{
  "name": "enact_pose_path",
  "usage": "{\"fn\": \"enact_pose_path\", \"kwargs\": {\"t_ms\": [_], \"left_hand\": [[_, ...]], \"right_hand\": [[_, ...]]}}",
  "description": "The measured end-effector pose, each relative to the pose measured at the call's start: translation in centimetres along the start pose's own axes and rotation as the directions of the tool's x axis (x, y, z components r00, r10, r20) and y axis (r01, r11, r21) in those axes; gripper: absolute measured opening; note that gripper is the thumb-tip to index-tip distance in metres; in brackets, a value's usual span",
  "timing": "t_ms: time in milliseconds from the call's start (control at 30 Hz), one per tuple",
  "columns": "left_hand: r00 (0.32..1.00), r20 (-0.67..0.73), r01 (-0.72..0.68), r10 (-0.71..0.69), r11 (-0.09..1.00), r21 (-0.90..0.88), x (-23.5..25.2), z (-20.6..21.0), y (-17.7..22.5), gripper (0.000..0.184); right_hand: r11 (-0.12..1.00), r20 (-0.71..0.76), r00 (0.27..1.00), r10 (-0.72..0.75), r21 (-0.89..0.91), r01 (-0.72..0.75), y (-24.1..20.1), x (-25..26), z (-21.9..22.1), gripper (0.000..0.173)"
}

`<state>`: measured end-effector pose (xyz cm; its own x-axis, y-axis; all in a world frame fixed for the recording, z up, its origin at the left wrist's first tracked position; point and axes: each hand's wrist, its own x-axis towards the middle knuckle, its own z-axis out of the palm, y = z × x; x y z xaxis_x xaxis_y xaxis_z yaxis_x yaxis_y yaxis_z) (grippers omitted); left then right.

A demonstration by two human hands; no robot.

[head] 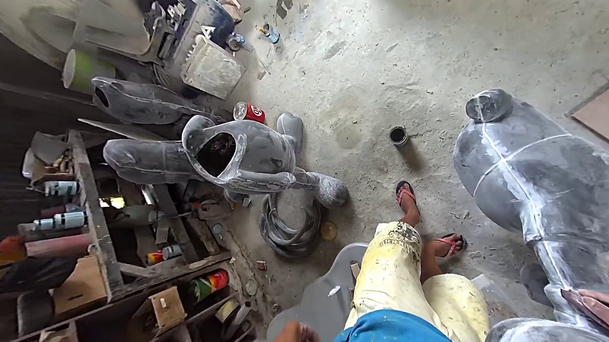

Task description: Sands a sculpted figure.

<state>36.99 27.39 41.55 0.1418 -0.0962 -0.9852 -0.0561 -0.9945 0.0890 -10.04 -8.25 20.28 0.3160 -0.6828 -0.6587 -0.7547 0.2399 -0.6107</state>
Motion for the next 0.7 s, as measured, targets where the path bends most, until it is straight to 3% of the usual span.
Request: {"fn": "enact_pose_path", "kwargs": {"t_ms": [67,167,233,300,367,433,567,700], "left_hand": [[0.965,-0.204,-0.197,0.165,0.97,-0.145,0.3,0.5,1.4,0.014],[0.8,-0.522,-0.501,0.296,0.808,-0.308,2.0,2.8,1.7,0.013],[0.759,-0.584,-0.57,0.288,0.728,-0.382,3.3,4.5,0.8,0.015],[0.778,-0.56,-0.547,0.284,0.744,-0.383,4.3,5.8,-0.5,0.016],[0.784,-0.523,-0.513,0.335,0.823,-0.243,4.7,6.6,-1.7,0.011],[0.758,-0.504,-0.535,0.415,0.836,-0.116,5.1,6.8,-2.1,0.008],[0.619,-0.478,-0.603,0.623,0.767,0.22,7.4,6.4,-2.5,0.012],[0.481,-0.451,-0.439,0.752,0.652,0.618,10.4,6.5,-2.6,0.011]], "right_hand": [[1.0,-0.027,1.0,0.013,0.012,-0.013,-0.1,0.0,0.3,0.032],[0.998,0.005,1.0,0.005,0.055,-0.006,3.8,1.4,0.6,0.034],[0.996,0.026,1.0,0.001,0.085,-0.003,5.1,1.8,0.8,0.033],[0.996,0.016,1.0,0.005,0.093,-0.007,5.2,1.9,0.9,0.033],[0.996,0.006,1.0,0.011,0.091,-0.011,5.2,1.8,1.0,0.035],[0.997,0.003,1.0,0.016,0.079,-0.016,5.4,1.9,1.0,0.036],[0.997,-0.004,1.0,0.007,0.072,-0.007,5.3,1.8,1.0,0.033],[0.998,-0.016,1.0,-0.002,0.055,0.003,5.1,1.9,0.9,0.034]]}}
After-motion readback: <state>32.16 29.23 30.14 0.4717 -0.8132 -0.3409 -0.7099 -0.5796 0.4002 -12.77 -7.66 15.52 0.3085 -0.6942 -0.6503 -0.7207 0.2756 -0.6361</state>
